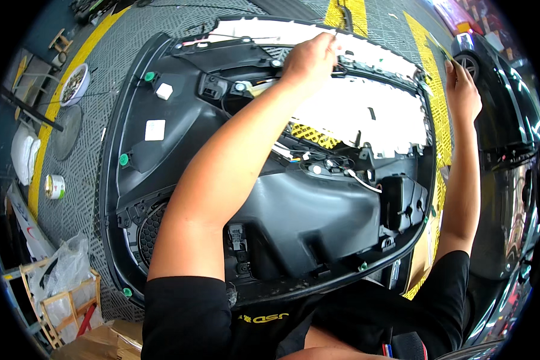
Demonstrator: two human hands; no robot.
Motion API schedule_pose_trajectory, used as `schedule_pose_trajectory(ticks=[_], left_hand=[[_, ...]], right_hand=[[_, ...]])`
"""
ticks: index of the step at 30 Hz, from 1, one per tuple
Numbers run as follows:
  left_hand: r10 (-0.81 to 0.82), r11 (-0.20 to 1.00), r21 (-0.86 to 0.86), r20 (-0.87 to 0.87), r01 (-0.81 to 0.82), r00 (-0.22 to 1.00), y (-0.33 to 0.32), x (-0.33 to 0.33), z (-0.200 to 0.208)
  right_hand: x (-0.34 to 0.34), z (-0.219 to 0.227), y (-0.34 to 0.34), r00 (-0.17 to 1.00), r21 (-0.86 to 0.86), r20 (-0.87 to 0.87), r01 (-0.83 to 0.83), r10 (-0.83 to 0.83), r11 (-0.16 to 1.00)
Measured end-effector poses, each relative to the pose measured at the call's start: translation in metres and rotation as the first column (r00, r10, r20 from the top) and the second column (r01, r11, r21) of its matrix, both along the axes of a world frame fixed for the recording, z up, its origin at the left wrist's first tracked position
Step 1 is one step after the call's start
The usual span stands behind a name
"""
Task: The person works on the internal wiring and components of a car door panel by hand. They use cable ties to secure wires, manipulate connectors, and pick up small parts from a nearby tray.
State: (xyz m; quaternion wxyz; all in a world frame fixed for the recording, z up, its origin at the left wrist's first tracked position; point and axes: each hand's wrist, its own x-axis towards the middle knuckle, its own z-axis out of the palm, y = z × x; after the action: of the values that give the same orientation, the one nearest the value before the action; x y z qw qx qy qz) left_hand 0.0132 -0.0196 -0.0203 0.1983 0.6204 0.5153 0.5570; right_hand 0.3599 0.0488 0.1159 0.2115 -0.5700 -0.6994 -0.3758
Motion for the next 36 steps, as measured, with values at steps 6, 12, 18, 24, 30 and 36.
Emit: schedule_pose_trajectory(ticks=[6, 12, 18, 24, 30, 36], left_hand=[[0.276, 0.925, 0.278, -0.030, -0.258, 0.961, -0.003, -0.037, 0.024], [0.609, 0.726, 0.413, -0.016, -0.550, 0.793, -0.028, -0.168, 0.136], [0.570, 0.239, 0.253, -0.818, -0.938, -0.076, -0.109, -0.404, 0.160], [0.407, 0.675, -0.510, -0.345, -0.533, 0.846, -0.136, -0.276, 0.092], [0.350, 0.704, -0.562, -0.257, -0.434, 0.901, -0.147, -0.280, 0.085], [0.425, 0.805, -0.332, -0.257, -0.492, 0.868, -0.162, -0.288, 0.075]], right_hand=[[-0.019, -0.045, -0.107, 0.861, -0.139, -0.375, -0.419, 0.344, 0.897], [-0.071, -0.130, -0.247, 0.836, -0.409, -0.445, -0.509, 0.322, 0.757], [-0.085, -0.157, -0.250, 0.706, -0.234, -0.583, -0.620, 0.402, 0.749], [-0.077, -0.166, -0.252, 0.699, -0.194, -0.584, -0.614, 0.412, 0.765], [-0.083, -0.174, -0.248, 0.652, -0.131, -0.630, -0.625, 0.422, 0.769], [-0.079, -0.192, -0.243, 0.601, -0.088, -0.716, -0.583, 0.355, 0.808]])
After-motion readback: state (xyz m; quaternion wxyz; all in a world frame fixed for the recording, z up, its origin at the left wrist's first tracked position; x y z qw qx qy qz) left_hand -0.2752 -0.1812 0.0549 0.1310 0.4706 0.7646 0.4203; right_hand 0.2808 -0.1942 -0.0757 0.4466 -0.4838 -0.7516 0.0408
